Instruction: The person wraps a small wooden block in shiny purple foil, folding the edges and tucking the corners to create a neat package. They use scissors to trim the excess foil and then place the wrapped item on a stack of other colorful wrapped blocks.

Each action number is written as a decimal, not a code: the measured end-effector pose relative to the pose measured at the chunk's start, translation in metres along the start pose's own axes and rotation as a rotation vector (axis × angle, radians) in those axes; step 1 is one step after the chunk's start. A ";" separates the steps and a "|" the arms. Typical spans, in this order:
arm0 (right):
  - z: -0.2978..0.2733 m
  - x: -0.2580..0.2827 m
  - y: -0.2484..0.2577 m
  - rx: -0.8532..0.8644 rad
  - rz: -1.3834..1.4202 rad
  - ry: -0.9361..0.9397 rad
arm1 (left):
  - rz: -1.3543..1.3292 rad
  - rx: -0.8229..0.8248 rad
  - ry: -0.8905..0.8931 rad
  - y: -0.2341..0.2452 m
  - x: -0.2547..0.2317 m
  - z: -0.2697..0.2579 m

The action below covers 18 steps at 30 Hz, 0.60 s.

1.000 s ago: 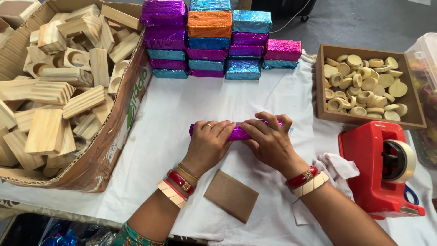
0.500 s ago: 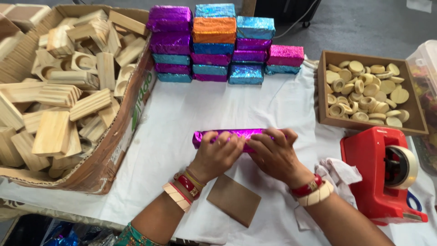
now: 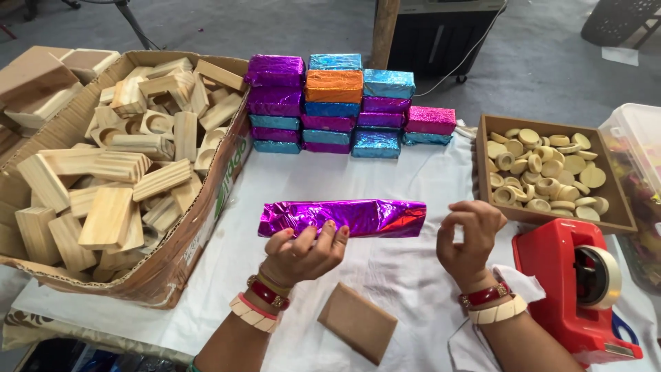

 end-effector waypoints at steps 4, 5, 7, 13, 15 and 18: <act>0.022 0.019 0.012 0.038 0.261 -0.114 | -0.047 0.026 -0.005 -0.005 0.000 0.001; 0.030 0.027 0.014 0.143 0.379 -0.087 | -0.078 0.051 -0.026 -0.004 -0.002 0.001; 0.042 0.040 0.017 0.251 0.499 -0.067 | -0.114 0.081 -0.047 -0.004 -0.005 0.001; 0.030 0.046 -0.004 0.505 0.275 0.143 | -0.289 0.265 0.017 -0.011 -0.004 0.004; 0.011 0.026 -0.017 0.500 0.266 0.023 | -0.519 0.339 0.117 -0.018 -0.004 0.000; 0.001 0.002 -0.021 0.345 0.391 -0.248 | -0.720 0.425 0.287 -0.023 -0.001 0.002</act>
Point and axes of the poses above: each hand's wrist, its own z-axis towards the middle knuckle, its own y-axis out of the back of the hand, x = y × z, the point moved 2 cm from there along z, towards the middle knuckle, and after that the axes turned 7 degrees about x, right-handed, at the moved point
